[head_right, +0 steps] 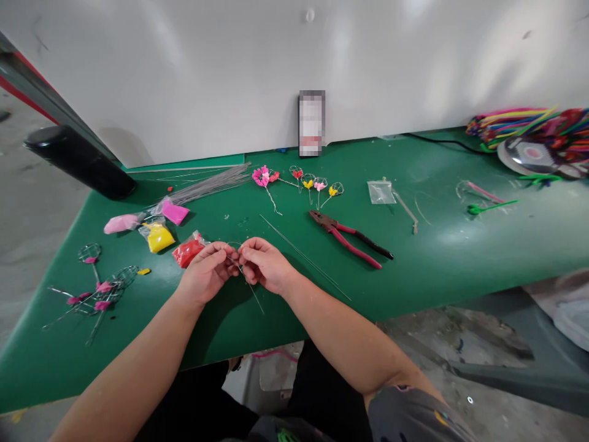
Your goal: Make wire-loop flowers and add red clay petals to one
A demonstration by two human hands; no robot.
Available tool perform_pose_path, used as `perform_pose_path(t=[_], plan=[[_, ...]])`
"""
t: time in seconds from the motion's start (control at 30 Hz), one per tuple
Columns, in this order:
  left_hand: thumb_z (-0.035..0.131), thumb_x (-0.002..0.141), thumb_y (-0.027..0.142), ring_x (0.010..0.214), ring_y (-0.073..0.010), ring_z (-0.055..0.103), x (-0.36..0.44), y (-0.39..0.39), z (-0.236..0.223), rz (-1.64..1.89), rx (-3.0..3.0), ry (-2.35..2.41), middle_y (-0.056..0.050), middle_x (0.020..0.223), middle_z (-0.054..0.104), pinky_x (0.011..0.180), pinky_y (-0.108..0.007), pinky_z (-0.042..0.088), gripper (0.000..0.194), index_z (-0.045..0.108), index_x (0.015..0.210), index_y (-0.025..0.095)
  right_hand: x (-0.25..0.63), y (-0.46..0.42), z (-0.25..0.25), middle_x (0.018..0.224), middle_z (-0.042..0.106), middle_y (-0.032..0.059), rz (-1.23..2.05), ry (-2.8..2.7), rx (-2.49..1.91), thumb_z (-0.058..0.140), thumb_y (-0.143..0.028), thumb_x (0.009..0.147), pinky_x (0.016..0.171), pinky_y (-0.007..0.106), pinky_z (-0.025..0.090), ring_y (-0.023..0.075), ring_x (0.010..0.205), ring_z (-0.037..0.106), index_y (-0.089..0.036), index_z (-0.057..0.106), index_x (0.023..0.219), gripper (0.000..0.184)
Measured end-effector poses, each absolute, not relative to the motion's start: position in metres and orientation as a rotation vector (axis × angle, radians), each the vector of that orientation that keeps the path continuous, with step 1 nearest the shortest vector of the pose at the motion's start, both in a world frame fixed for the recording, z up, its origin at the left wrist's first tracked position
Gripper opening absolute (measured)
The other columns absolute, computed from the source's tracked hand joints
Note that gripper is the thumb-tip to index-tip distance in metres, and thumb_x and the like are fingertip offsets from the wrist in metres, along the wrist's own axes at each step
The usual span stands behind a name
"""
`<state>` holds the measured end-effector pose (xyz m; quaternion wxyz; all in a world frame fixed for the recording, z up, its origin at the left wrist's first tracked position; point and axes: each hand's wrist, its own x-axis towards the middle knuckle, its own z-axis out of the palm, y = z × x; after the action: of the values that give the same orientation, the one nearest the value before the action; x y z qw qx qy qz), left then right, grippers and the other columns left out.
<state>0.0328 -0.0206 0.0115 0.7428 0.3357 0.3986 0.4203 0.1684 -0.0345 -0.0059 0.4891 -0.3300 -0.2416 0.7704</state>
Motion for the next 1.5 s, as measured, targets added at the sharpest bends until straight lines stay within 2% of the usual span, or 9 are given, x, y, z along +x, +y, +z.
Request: perform_pose_path(t=[0.2,0.43,0.67,0.8,1.0,1.17,1.37,1.5], plan=[[0.06,0.068,0.021,0.052,-0.0102,0.054,0.0331,-0.0214,0.0106,0.891,0.783,0.87,0.0,0.061,0.058,0.043,-0.021,0.043,0.007,0.055,0.069,0.016,0.1681,-0.0342,-0.0062,0.055,0.055,-0.0074,1.861,-0.573,-0.781,0.058,-0.026,0.07,0.031,0.018,0.03,0.0056,0.032,0.043,-0.019,0.044,0.068,0.015],[0.061,0.066,0.021,0.052,-0.0096,0.053,0.0346,-0.0236,0.011,0.912,0.803,0.864,0.002,0.058,0.056,0.048,-0.023,0.045,0.009,0.055,0.069,0.016,0.1691,-0.0356,-0.0051,0.051,0.05,-0.0089,1.921,-0.585,-0.759,0.055,-0.024,0.073,0.031,0.016,0.021,0.0034,0.03,0.034,-0.02,0.042,0.07,0.014],[0.061,0.065,0.018,0.052,-0.0085,0.052,0.0359,-0.0232,0.0122,0.957,0.765,0.876,0.003,0.055,0.052,0.048,-0.021,0.043,0.008,0.054,0.063,0.015,0.1668,-0.0367,-0.0039,0.049,0.049,-0.0088,1.912,-0.586,-0.769,0.057,-0.025,0.071,0.033,0.016,0.021,0.0027,0.031,0.033,-0.02,0.042,0.068,0.016],[0.06,0.066,0.018,0.05,-0.008,0.051,0.0357,-0.0224,0.013,0.966,0.744,0.88,0.003,0.055,0.051,0.044,-0.019,0.04,0.008,0.053,0.064,0.015,0.1658,-0.0371,-0.0036,0.051,0.049,-0.009,1.891,-0.584,-0.766,0.059,-0.027,0.07,0.032,0.016,0.024,0.0025,0.032,0.035,-0.02,0.043,0.067,0.018],[0.062,0.065,0.018,0.057,-0.0104,0.057,0.0353,-0.0225,0.0133,1.007,0.748,0.849,0.003,0.061,0.055,0.048,-0.021,0.045,0.017,0.051,0.077,0.018,0.1667,-0.0339,-0.01,0.053,0.053,-0.0075,1.834,-0.605,-0.796,0.061,-0.03,0.069,0.035,0.019,0.036,0.0056,0.036,0.046,-0.019,0.044,0.069,0.02],[0.061,0.064,0.016,0.048,-0.0091,0.054,0.0378,-0.0231,0.0139,1.017,0.815,0.922,0.005,0.057,0.053,0.036,-0.016,0.033,0.019,0.049,0.078,0.019,0.1657,-0.035,-0.011,0.054,0.055,-0.0064,1.836,-0.616,-0.784,0.06,-0.029,0.071,0.036,0.019,0.037,0.0053,0.036,0.045,-0.019,0.043,0.068,0.019],[0.06,0.063,0.016,0.037,-0.0053,0.044,0.0402,-0.0245,0.0159,1.029,0.861,0.961,0.007,0.048,0.049,0.032,-0.014,0.024,0.015,0.048,0.072,0.018,0.1641,-0.0377,-0.0099,0.051,0.051,-0.0079,1.849,-0.639,-0.777,0.06,-0.027,0.071,0.034,0.019,0.037,0.0049,0.035,0.042,-0.019,0.043,0.068,0.018],[0.06,0.063,0.016,0.034,-0.0037,0.041,0.0396,-0.0249,0.0158,0.996,0.841,0.966,0.007,0.049,0.048,0.031,-0.014,0.02,0.015,0.049,0.074,0.018,0.1639,-0.038,-0.0106,0.051,0.05,-0.0077,1.856,-0.631,-0.787,0.06,-0.027,0.07,0.034,0.019,0.037,0.0046,0.035,0.042,-0.019,0.044,0.067,0.018]])
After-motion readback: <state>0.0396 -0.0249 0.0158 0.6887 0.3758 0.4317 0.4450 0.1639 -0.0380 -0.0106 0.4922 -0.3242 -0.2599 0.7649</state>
